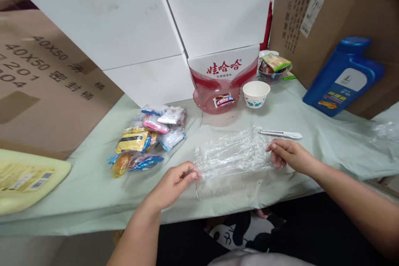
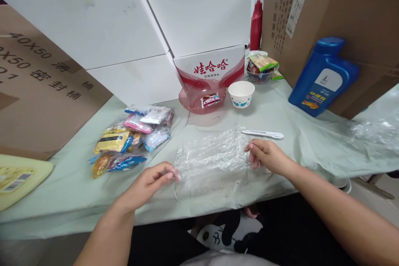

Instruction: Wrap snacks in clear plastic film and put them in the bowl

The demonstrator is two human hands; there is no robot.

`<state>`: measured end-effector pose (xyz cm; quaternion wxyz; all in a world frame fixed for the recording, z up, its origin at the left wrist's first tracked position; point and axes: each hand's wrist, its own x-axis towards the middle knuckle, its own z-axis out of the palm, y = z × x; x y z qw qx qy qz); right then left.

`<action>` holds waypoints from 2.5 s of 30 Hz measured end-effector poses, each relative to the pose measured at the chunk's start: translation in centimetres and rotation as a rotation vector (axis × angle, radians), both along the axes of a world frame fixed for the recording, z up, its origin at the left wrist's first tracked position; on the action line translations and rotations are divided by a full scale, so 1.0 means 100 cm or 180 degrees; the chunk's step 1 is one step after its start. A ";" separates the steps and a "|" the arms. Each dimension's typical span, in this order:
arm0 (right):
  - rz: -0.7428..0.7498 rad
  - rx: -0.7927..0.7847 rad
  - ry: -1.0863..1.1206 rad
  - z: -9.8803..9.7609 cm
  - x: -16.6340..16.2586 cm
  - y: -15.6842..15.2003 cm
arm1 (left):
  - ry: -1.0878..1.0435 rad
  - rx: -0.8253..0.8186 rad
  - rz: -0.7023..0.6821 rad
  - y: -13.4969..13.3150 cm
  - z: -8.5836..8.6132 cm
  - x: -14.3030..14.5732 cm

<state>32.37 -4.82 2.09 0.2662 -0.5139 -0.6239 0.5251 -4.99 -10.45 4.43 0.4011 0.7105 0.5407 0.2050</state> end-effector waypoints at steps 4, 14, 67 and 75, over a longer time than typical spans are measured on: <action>-0.0299 0.0184 -0.0192 -0.008 -0.009 0.000 | 0.0112 -0.0034 0.1104 0.007 -0.014 0.004; -0.0593 0.0948 -0.0353 -0.016 -0.013 0.006 | -0.0665 0.0150 0.1057 0.011 -0.026 0.019; -0.0909 0.2345 -0.3228 0.001 0.002 0.031 | 0.1445 0.2522 0.1025 0.013 -0.032 0.033; 0.1400 0.2648 -0.2722 -0.026 -0.046 -0.011 | 0.1357 0.2146 -0.0883 0.003 -0.035 0.057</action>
